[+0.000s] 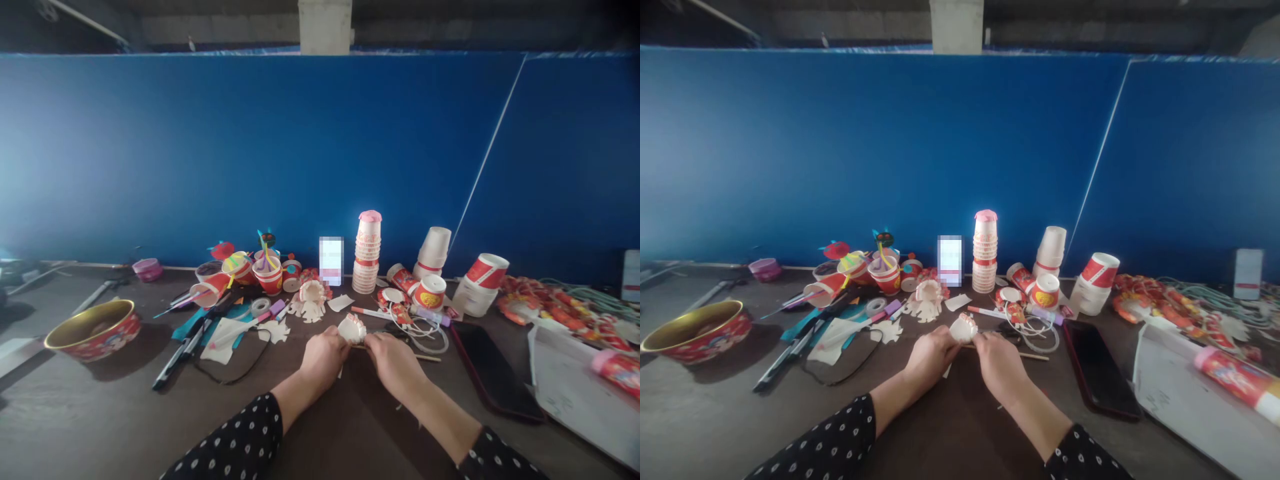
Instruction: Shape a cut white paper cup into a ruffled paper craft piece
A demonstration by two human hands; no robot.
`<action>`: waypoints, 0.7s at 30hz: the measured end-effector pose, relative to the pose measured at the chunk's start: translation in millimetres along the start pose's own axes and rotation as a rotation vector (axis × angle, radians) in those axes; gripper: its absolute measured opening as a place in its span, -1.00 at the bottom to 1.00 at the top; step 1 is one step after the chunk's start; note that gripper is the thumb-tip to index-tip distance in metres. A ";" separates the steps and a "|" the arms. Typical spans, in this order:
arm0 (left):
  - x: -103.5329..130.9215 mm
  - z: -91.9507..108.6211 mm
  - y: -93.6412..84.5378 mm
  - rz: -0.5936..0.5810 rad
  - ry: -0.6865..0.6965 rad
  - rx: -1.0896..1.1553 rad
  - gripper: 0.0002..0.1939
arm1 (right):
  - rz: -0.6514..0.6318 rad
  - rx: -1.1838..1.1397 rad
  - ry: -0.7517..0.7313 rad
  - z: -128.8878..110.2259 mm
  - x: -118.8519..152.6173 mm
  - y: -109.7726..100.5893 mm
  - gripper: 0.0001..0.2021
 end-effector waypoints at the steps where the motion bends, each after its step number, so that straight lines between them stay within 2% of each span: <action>1: -0.4 -0.3 0.3 0.001 -0.006 -0.006 -0.68 | 0.010 -0.004 -0.001 1.0 -0.5 0.1 -0.74; 9: -0.3 0.7 1.3 0.025 0.023 -0.001 -0.70 | 0.077 0.070 -0.041 1.6 -1.0 -4.1 -0.74; 17: -0.4 -0.5 0.9 0.026 0.009 -0.002 -0.69 | 0.017 0.146 -0.032 -0.4 -5.2 -5.7 -0.76; 21: -0.5 -0.9 2.0 0.022 0.011 0.001 -0.70 | -0.010 0.180 -0.015 6.1 -4.3 -7.2 -0.75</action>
Point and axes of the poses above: each hand's wrist, its own x-axis away from the middle knuckle, its own y-axis out of the palm, z = x × y, the point moved 6 cm from there along -x, towards the middle knuckle
